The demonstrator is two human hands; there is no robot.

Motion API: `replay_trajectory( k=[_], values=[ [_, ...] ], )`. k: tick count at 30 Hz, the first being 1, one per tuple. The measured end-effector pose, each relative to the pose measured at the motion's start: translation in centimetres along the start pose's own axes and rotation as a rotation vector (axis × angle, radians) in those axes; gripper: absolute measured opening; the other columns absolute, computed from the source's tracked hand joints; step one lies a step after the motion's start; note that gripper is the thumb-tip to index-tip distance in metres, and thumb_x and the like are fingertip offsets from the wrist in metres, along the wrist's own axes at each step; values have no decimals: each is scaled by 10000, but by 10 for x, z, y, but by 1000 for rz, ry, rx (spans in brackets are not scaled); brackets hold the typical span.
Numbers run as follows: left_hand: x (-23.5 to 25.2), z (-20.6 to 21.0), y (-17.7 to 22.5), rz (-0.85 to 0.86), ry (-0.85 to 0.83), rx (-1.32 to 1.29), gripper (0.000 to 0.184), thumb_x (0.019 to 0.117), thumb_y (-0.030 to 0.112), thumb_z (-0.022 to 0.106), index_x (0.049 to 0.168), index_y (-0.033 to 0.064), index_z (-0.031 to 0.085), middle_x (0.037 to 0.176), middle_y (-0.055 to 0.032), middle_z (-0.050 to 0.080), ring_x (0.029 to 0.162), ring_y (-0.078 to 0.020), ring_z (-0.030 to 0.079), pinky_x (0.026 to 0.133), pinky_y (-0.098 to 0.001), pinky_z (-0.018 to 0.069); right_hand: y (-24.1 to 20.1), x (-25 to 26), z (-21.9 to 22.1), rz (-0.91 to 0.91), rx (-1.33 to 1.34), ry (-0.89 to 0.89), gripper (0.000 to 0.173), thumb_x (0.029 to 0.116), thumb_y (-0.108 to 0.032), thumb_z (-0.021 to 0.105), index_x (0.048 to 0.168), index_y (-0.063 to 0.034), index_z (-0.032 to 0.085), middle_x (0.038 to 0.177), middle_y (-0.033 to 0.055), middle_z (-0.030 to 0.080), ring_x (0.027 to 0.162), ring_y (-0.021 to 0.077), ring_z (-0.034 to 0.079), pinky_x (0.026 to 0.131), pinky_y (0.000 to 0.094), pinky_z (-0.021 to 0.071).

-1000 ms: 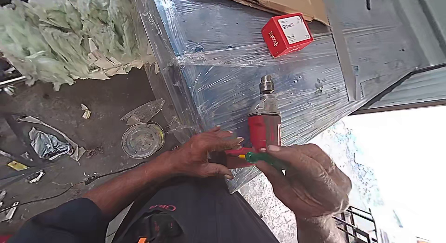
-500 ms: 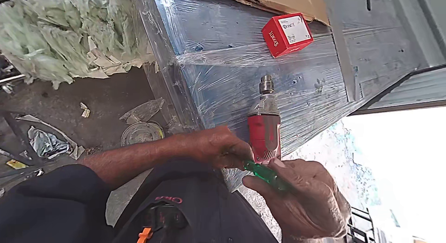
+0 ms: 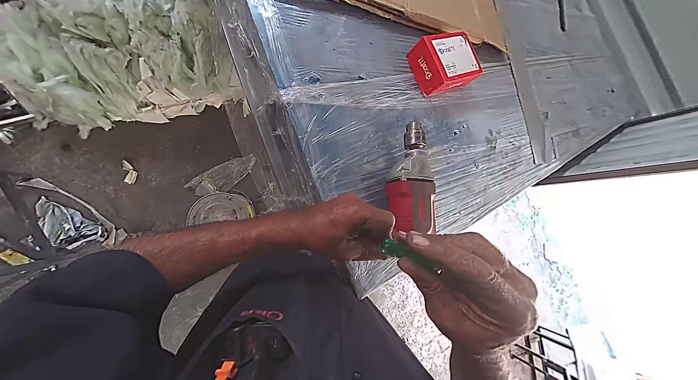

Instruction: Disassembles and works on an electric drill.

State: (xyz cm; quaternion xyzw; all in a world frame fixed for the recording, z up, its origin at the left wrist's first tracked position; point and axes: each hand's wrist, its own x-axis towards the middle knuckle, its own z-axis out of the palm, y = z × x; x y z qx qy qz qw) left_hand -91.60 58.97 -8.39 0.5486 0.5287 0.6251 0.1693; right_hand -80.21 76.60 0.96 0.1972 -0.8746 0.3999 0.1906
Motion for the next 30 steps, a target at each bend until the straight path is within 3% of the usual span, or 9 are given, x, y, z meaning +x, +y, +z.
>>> replay_trajectory(
  k=[3,6,9,11,13,16,18,22,30],
  values=[
    [-3,8,2,4,74,48,141,933,107,711,905,-14,644,726,-58,609,670,-71,583,609,-217,483,6,1,-9,-50,67,-132,231,969,-151,728,1199,-159,731,1146,49,751,1065,153,727,908,296,632],
    [-4,17,0,7,155,96,184,926,132,740,902,-20,640,756,-70,642,713,-79,631,661,-227,532,12,1,-10,-65,92,-165,241,1029,-156,623,1253,-106,696,1204,109,746,1093,209,733,919,354,639],
    [-5,22,-3,30,185,101,186,921,123,749,964,-40,671,817,-85,687,774,-86,670,724,-242,567,10,-2,-8,-69,30,-130,247,1049,-228,562,1251,-153,684,1266,85,714,1180,189,682,980,338,590],
    [-4,22,-2,19,179,95,162,919,114,737,930,-22,649,785,-70,671,738,-70,648,694,-229,542,6,-3,-6,-46,-97,-42,262,1032,-344,611,1256,-254,714,1208,1,624,1125,72,604,951,220,518],
    [-3,19,-1,-25,139,43,153,935,113,728,964,-21,661,811,-64,689,751,-64,663,713,-239,563,2,-3,-4,-7,-161,78,245,958,-373,739,1174,-260,769,1041,-28,603,985,18,577,852,155,479],
    [-1,8,3,-19,15,-125,232,973,102,694,1148,-50,675,985,-89,737,872,-70,714,804,-251,614,-5,-4,-2,34,-137,161,232,857,-253,862,1077,-202,812,925,-20,661,882,42,631,770,169,536],
    [3,-3,13,13,-99,-190,278,1020,100,604,1228,-80,642,1033,-108,712,905,-55,675,813,-224,577,-8,-7,1,32,-98,178,253,832,-203,880,1073,-184,805,909,-16,670,871,62,651,764,193,562],
    [14,-10,21,44,-167,-21,171,1011,73,600,1096,-55,675,867,-77,696,787,-42,655,724,-209,550,-6,-8,2,14,-102,196,235,839,-197,872,1048,-175,767,955,-19,727,901,96,707,800,253,615],
    [14,-5,25,56,41,141,209,887,182,806,901,3,697,785,-32,700,743,-15,657,668,-191,540,-4,-1,-6,-53,-21,3,170,965,-153,727,1134,-135,735,1128,52,760,1077,165,727,929,313,624]
  ],
)
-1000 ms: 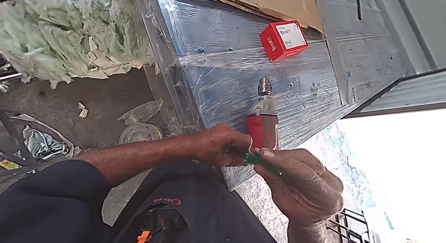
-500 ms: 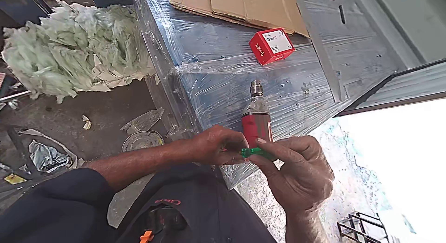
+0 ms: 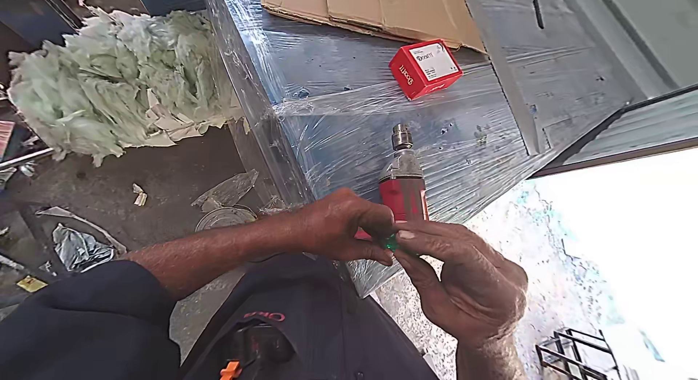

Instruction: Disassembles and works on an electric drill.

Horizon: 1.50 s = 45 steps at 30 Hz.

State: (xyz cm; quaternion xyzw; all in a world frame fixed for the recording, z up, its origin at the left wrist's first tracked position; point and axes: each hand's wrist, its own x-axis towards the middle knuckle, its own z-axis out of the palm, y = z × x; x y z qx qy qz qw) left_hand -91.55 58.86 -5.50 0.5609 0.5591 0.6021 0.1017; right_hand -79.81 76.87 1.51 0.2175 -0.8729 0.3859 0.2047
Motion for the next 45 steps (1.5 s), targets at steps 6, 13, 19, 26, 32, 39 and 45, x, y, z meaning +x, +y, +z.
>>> replay_trajectory(
  k=[6,13,19,26,32,39,45],
  values=[
    [-6,21,1,-65,201,22,257,885,220,818,916,-7,701,820,-48,732,779,-46,701,727,-233,590,9,-4,-4,-3,48,-48,205,1057,-193,568,1197,-107,691,1215,102,741,1161,220,709,974,372,618],
    [-6,5,-4,-104,-11,-204,240,973,163,713,1097,-43,706,932,-55,750,845,-49,713,788,-244,613,17,-6,5,59,37,146,202,913,-320,801,1091,-229,774,1081,-38,630,1021,55,607,877,202,522],
    [5,-8,-3,-87,-183,-187,157,989,78,653,1093,-33,688,908,-44,725,826,-13,678,762,-197,576,4,-3,1,105,-46,148,204,892,-205,824,1093,-181,808,911,-8,687,851,52,641,748,193,542],
    [-3,6,3,-77,95,54,230,885,225,818,937,19,730,832,-2,729,789,-1,683,715,-192,577,1,-2,-4,8,-42,-4,198,1007,-156,664,1182,-149,756,1170,75,753,1116,166,709,967,312,599],
    [-6,31,3,-78,338,168,374,835,332,840,775,31,627,676,-15,608,649,-18,578,601,-177,475,3,-4,7,-34,107,-41,239,1033,-263,521,1118,-168,723,1229,61,729,1215,212,649,1032,393,526],
    [0,12,-5,-89,25,-165,279,940,212,750,1033,-41,678,888,-57,714,826,-41,681,764,-228,587,8,-1,14,95,121,232,248,810,-146,893,1034,-114,791,973,16,728,913,116,702,798,259,615],
    [-5,-12,-2,-116,-151,-201,199,1005,95,641,1131,-56,668,947,-61,721,866,-37,682,803,-221,588,4,1,12,45,41,166,186,901,-133,806,1084,-107,786,1041,59,754,1004,150,729,862,284,632]
  ],
)
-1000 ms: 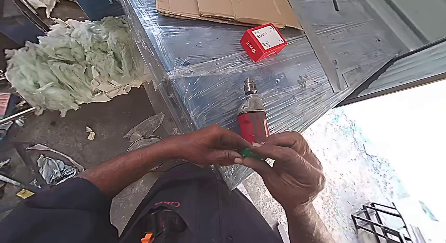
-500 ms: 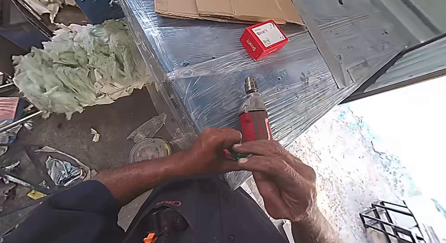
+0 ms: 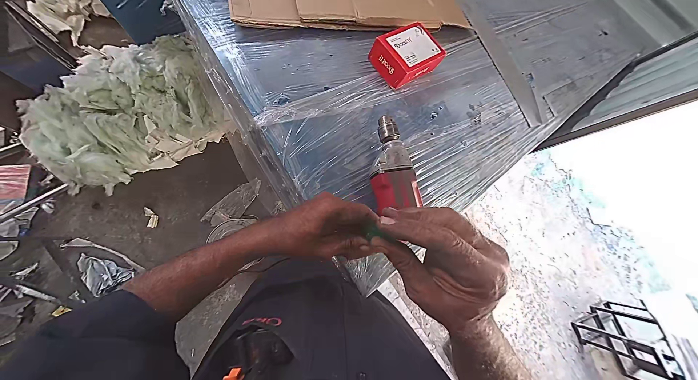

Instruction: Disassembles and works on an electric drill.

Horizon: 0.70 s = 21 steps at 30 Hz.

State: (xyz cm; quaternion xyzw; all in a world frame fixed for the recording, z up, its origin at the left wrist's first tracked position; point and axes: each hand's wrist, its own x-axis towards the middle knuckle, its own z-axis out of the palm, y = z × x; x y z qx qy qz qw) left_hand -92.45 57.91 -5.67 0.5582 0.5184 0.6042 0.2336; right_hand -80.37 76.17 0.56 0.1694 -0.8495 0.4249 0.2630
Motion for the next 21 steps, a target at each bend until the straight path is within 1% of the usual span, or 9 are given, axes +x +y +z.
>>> replay_trajectory(
  k=[5,7,9,12,13,15,17,19,21],
  values=[
    [1,15,4,13,218,171,214,914,194,785,945,4,693,829,-12,714,785,-7,671,719,-194,569,0,-2,0,-28,44,-88,178,981,-159,653,1127,-111,744,1181,79,740,1125,178,695,928,312,602],
    [3,24,4,13,297,236,247,893,223,798,921,-2,702,809,-27,698,780,-18,656,718,-197,551,1,-3,3,-3,103,-51,145,944,-195,707,1070,-142,755,1166,51,710,1099,145,673,903,280,588],
    [4,28,2,23,360,280,274,867,258,809,848,15,683,762,-29,672,747,-18,635,692,-187,529,0,-2,7,34,109,-6,124,897,-224,807,1001,-181,755,1098,-20,638,1032,56,619,864,190,536],
    [7,30,-4,34,417,259,319,832,300,845,799,38,666,729,-14,663,710,-18,631,665,-191,528,-2,0,5,63,78,63,167,807,-185,897,939,-180,796,962,-40,673,933,55,654,826,197,570],
    [9,29,-5,31,403,220,329,831,304,854,830,32,669,754,-13,676,722,-24,645,671,-203,544,-1,1,4,62,69,74,176,807,-158,894,956,-160,801,935,-29,682,903,70,671,813,217,595],
    [9,23,-4,23,280,61,352,881,232,823,1041,-32,655,920,-50,719,840,-56,699,765,-245,612,1,1,0,56,49,82,199,834,-137,870,1020,-126,799,925,-2,699,868,86,681,780,233,602],
    [5,13,-2,6,98,-122,350,985,135,681,1243,-85,598,1062,-88,715,943,-64,700,847,-257,613,2,2,-3,41,41,59,198,861,-127,846,1051,-109,796,972,22,732,907,110,713,807,255,629],
    [1,4,-1,-12,-28,-180,307,1042,105,578,1280,-89,588,1042,-79,699,920,-29,658,827,-211,572,2,2,-8,24,41,15,187,892,-130,817,1076,-109,788,1020,36,745,969,131,729,854,279,639],
    [1,1,0,5,-16,-78,228,1026,86,607,1189,-68,645,964,-57,706,870,-18,659,795,-195,568,1,4,-12,-7,64,-45,186,919,-118,785,1104,-99,776,1069,52,752,1018,149,732,899,299,639]
  ],
)
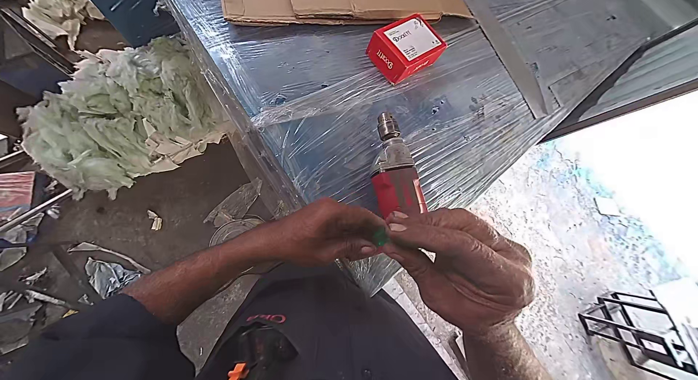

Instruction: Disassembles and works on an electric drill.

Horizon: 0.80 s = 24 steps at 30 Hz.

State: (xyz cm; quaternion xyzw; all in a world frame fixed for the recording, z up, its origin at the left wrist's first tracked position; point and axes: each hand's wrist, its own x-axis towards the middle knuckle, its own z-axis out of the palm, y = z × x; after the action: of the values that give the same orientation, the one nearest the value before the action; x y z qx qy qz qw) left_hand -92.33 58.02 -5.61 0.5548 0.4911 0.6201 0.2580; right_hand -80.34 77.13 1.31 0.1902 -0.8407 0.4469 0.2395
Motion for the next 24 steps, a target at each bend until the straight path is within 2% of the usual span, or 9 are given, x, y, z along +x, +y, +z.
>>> replay_trajectory(
  k=[3,6,8,10,13,15,19,23,24],
  values=[
    [-1,5,2,34,137,150,165,938,110,742,1002,-25,674,876,-28,718,823,-8,673,754,-188,570,-1,1,0,-46,44,-109,196,981,-100,699,1170,-68,740,1184,96,745,1118,182,716,966,316,618],
    [-3,17,0,33,282,201,255,888,185,802,925,-2,633,834,-16,674,814,-5,651,753,-182,553,-3,0,5,-62,40,-211,282,1075,-135,482,1259,-46,677,1290,131,707,1250,214,659,1066,346,565],
    [-1,23,-3,38,368,222,301,845,223,844,905,10,640,824,-7,667,808,-3,644,748,-181,548,-2,0,7,-46,36,-224,367,1082,-195,399,1278,-57,677,1315,129,698,1286,230,632,1100,380,530],
    [2,28,-5,36,416,236,279,828,223,846,884,20,663,812,-6,658,792,-13,631,728,-189,542,-2,-1,13,1,21,-158,289,1037,-216,516,1216,-108,715,1295,91,702,1244,204,631,1053,366,530],
    [6,30,-7,9,420,194,280,843,214,828,837,17,629,767,-16,632,738,-32,611,692,-199,524,-2,-1,18,71,-45,13,147,927,-279,789,1054,-204,788,1063,-19,622,976,29,600,838,173,516],
    [7,30,-7,-9,400,151,276,836,191,836,880,6,636,779,-8,647,738,-16,617,693,-186,533,-2,0,17,86,-62,51,160,876,-273,844,1018,-212,805,985,-31,637,911,16,598,794,162,502],
    [4,22,-12,3,366,81,267,816,106,857,979,-9,680,883,-17,736,833,-36,704,791,-241,611,2,0,16,115,-84,1,282,869,-261,852,1129,-178,785,1044,7,697,967,76,661,833,227,572],
    [-10,13,-27,-95,257,121,210,882,139,809,1006,-8,726,913,-17,750,845,-25,705,793,-230,609,4,0,12,146,-116,-171,415,976,-199,728,1367,-90,642,1222,63,723,1115,137,699,955,313,612],
    [-14,12,-31,-117,229,134,195,909,156,788,1018,2,739,925,-9,756,849,-15,704,794,-220,605,4,-1,11,152,-124,-177,413,989,-180,707,1382,-78,630,1226,68,726,1111,142,705,952,316,618]
  ],
)
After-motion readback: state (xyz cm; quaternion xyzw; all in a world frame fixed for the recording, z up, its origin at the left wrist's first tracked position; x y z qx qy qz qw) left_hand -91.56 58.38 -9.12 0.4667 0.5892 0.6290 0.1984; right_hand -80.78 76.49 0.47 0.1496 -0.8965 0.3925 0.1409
